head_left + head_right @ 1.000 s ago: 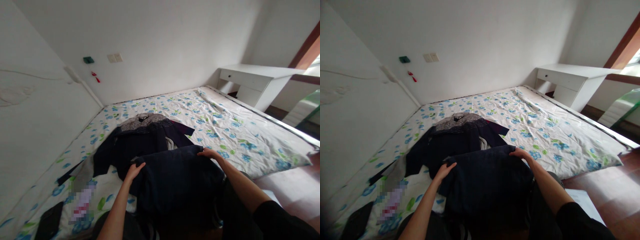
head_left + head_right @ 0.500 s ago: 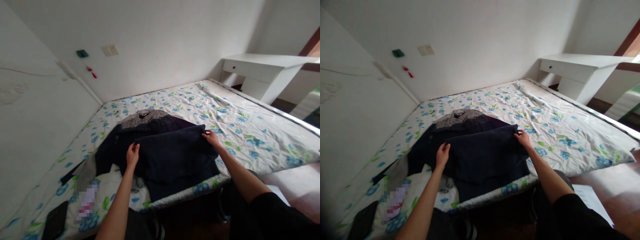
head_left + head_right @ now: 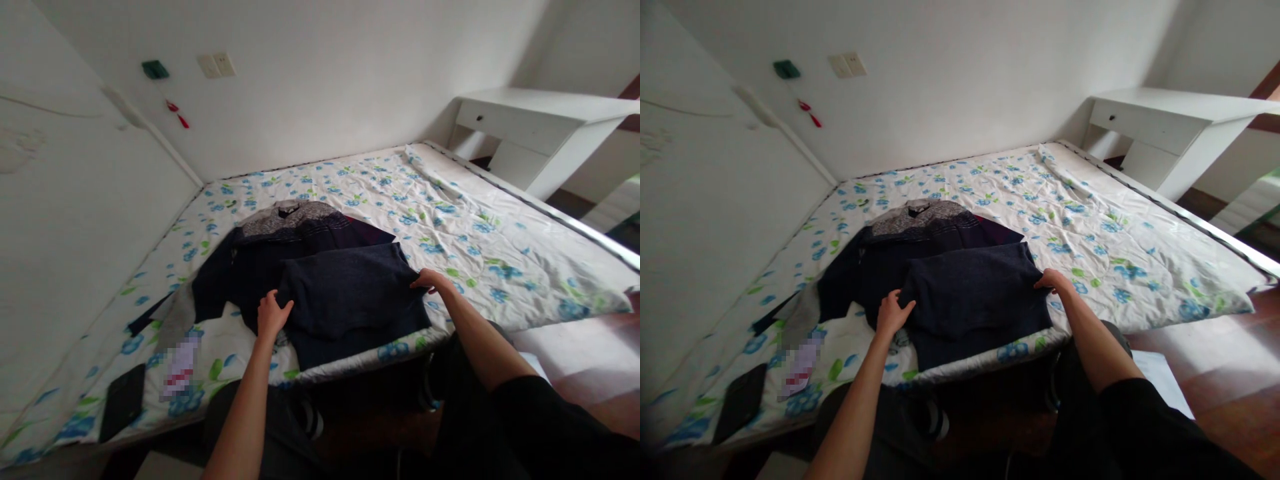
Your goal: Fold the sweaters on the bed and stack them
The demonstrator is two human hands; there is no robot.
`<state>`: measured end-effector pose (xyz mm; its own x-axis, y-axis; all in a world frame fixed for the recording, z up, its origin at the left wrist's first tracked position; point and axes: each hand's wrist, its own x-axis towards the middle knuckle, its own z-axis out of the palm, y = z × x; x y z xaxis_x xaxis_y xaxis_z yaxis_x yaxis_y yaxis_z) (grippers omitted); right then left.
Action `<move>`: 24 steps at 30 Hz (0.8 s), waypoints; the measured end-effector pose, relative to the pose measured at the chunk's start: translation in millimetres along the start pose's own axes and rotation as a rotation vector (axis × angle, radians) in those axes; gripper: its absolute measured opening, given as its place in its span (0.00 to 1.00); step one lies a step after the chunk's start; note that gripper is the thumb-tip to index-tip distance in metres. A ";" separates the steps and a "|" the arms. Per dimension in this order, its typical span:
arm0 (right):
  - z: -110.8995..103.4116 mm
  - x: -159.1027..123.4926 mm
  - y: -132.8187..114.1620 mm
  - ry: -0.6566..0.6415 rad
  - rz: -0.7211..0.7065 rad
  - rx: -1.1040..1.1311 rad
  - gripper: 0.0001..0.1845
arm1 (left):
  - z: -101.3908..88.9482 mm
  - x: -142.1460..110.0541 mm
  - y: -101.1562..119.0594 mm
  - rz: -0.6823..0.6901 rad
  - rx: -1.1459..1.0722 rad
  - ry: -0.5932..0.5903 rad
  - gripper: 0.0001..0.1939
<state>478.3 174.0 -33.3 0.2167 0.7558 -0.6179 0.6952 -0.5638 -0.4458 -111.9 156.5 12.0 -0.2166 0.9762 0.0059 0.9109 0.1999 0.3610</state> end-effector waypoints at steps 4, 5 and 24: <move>-4.9 -12.2 8.5 -0.122 0.016 0.123 0.28 | 3.6 -38.4 1.1 0.003 0.011 -0.067 0.32; -5.8 -14.2 9.1 -0.124 0.000 0.153 0.28 | 4.0 -45.3 1.3 -0.016 0.007 -0.093 0.31; 18.6 -53.4 -6.1 -0.039 -0.077 0.268 0.15 | 6.7 -85.4 50.5 -0.370 -0.734 -0.362 0.22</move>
<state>449.8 130.9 -9.7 0.1402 0.7892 -0.5979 0.5016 -0.5772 -0.6444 -45.1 83.9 23.5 -0.2143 0.8514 -0.4788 0.3237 0.5244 0.7876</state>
